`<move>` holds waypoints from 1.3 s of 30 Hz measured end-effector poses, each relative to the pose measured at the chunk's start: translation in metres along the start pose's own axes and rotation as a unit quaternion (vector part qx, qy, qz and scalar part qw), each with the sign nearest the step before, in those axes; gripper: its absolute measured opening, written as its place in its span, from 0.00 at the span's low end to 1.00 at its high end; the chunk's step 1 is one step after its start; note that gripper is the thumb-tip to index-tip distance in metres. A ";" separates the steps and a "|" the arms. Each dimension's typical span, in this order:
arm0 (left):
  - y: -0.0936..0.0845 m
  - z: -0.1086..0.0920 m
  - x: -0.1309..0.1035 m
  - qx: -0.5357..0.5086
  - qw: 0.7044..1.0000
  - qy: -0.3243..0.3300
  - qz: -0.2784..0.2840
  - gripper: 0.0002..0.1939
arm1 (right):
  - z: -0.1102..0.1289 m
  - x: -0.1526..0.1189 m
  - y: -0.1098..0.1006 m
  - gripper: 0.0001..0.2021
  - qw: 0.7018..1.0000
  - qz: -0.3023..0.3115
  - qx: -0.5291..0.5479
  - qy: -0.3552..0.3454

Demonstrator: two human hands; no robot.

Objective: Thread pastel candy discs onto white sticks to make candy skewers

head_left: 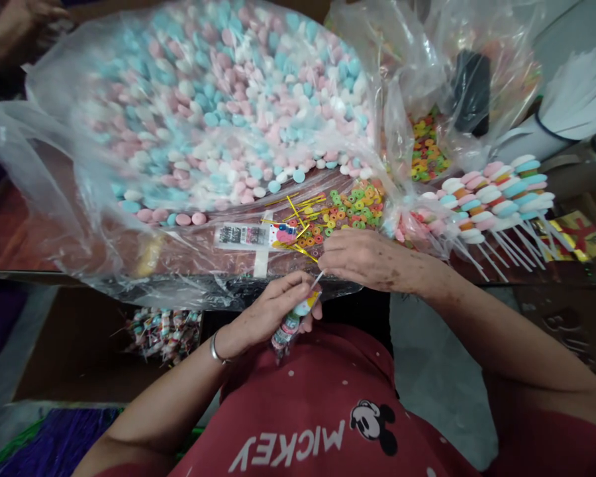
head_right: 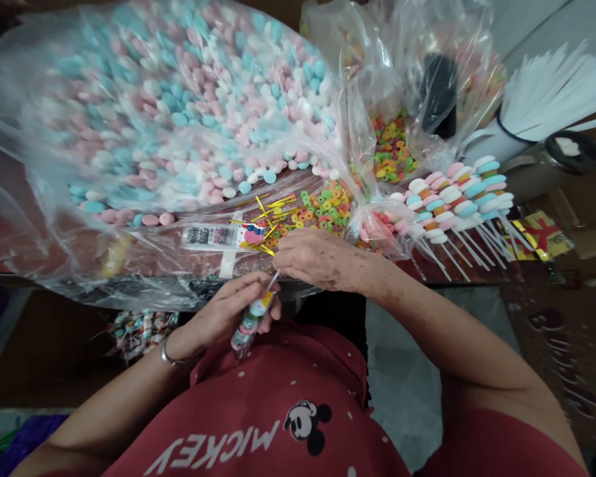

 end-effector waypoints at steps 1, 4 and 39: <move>0.001 0.001 0.000 -0.026 1.000 -0.001 -0.009 0.21 | -0.001 0.001 0.001 0.18 1.000 0.005 0.004 -0.006; 0.001 0.003 0.000 -0.036 0.998 -0.009 -0.041 0.20 | -0.002 0.004 0.002 0.17 1.000 0.004 0.029 -0.007; -0.016 -0.002 0.007 -0.084 0.968 0.095 -0.215 0.17 | 0.003 0.002 0.074 0.11 0.737 -0.205 0.567 0.307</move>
Point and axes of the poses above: each hand's wrist, its own x-axis towards the middle knuckle, its own y-axis out of the palm, z = x × y, the point moved 5 cm from there along x, towards the middle knuckle, and after that the axes turned 12 degrees about y, right-handed, at the moved point
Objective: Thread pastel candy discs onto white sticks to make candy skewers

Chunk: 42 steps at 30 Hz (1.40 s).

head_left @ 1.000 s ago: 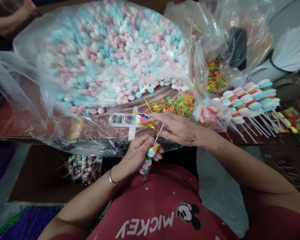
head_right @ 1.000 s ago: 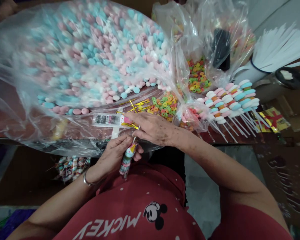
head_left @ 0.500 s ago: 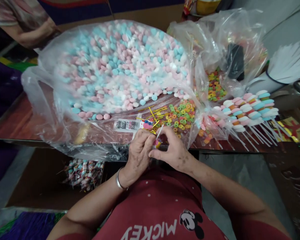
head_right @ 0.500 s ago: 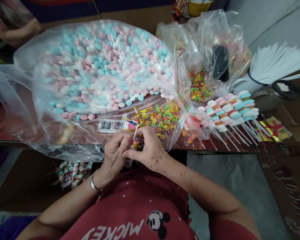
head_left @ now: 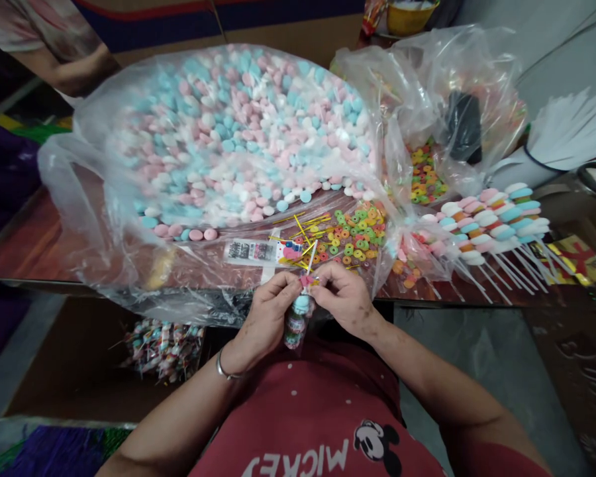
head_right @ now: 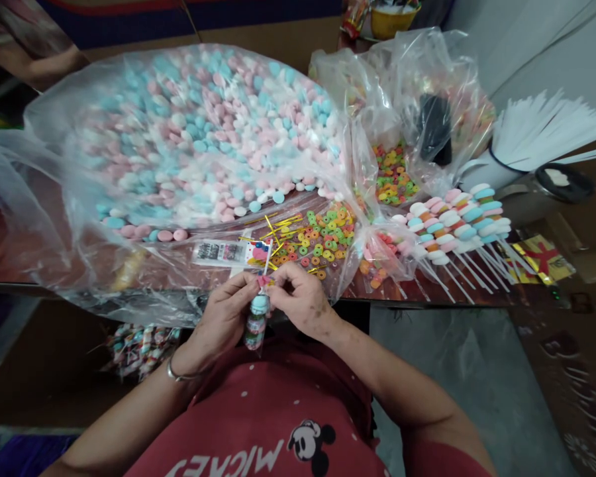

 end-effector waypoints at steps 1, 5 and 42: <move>0.000 0.000 0.001 -0.004 1.000 -0.016 0.011 0.18 | 0.000 0.001 0.000 0.12 1.000 0.015 0.026 0.005; 0.000 0.003 0.003 -0.013 0.988 -0.109 0.108 0.16 | 0.003 0.003 0.000 0.17 0.991 0.134 0.012 -0.014; 0.016 -0.021 -0.027 0.510 0.712 0.345 0.338 0.08 | 0.023 -0.049 0.009 0.15 0.756 0.011 -0.579 -0.306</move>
Point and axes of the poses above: each hand's wrist, its own x-axis towards the middle knuckle, its own y-axis out of the palm, z = x × y, the point moved 5 cm from there along x, towards the middle knuckle, and after that the axes turned 12 degrees about y, right-handed, at the moved point
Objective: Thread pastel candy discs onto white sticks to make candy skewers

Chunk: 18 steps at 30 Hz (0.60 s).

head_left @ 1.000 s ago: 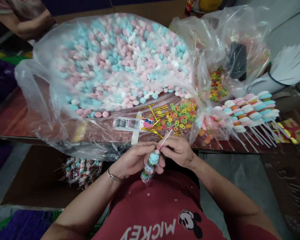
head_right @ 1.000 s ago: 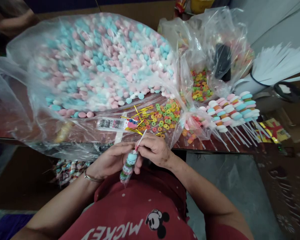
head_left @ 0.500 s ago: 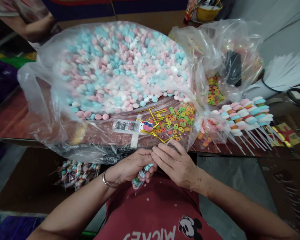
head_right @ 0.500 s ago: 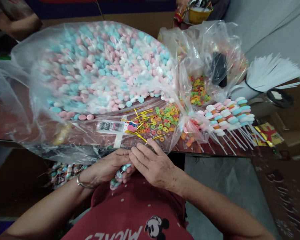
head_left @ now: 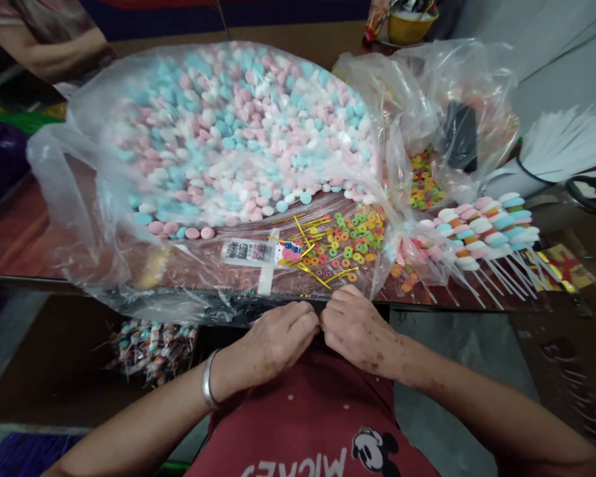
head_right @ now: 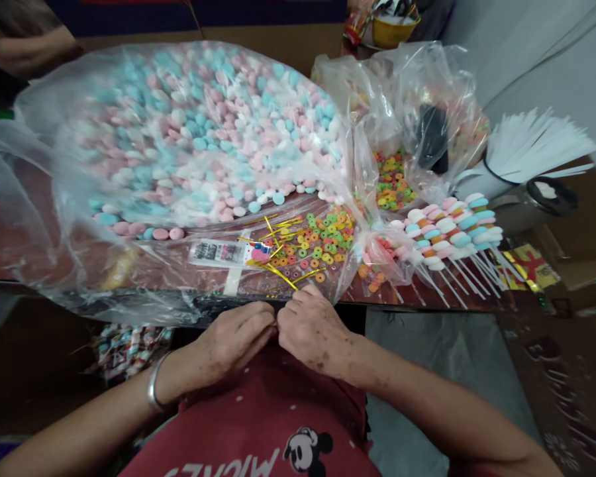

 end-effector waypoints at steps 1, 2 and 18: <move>0.000 -0.004 0.000 0.024 0.999 0.036 -0.010 0.09 | -0.003 0.002 -0.003 0.16 1.000 0.015 0.016 0.009; -0.002 -0.005 -0.001 0.029 0.998 0.054 -0.025 0.09 | -0.006 0.003 -0.007 0.16 0.999 0.027 0.033 0.013; 0.000 0.037 -0.007 -0.476 0.743 -0.378 -0.279 0.14 | -0.081 0.023 -0.019 0.07 0.978 0.069 -0.190 0.059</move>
Point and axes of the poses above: each hand's wrist, its own x-axis towards the middle knuckle, its own y-axis out of the palm, z = x × y, the point moved 5 cm from there along x, towards the middle knuckle, and after that the axes turned 12 degrees about y, right-handed, at the moved point
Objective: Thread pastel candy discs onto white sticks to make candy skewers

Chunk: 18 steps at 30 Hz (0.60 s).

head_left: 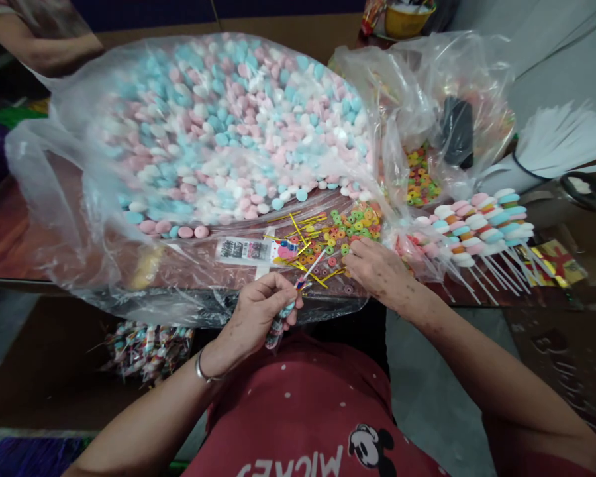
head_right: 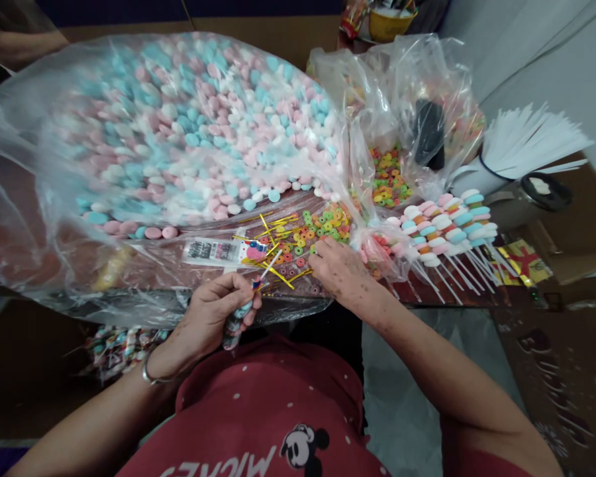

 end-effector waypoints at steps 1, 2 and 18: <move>0.000 0.001 0.000 -0.008 1.000 0.003 -0.002 0.14 | 0.001 0.001 -0.002 0.08 1.000 0.007 0.003 0.000; -0.001 0.001 0.001 -0.015 1.000 0.005 -0.005 0.13 | 0.001 0.002 -0.004 0.08 1.000 0.007 0.007 -0.002; -0.004 0.005 0.004 -0.070 0.997 0.017 -0.023 0.14 | 0.003 0.021 0.006 0.11 0.996 0.058 0.055 -0.042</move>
Point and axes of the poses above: each hand's wrist, its own x-axis towards the middle knuckle, its own y-axis out of the palm, z = x × y, the point moved 5 cm from there along x, towards the middle knuckle, and after that the axes turned 12 degrees about y, right-handed, at the moved point
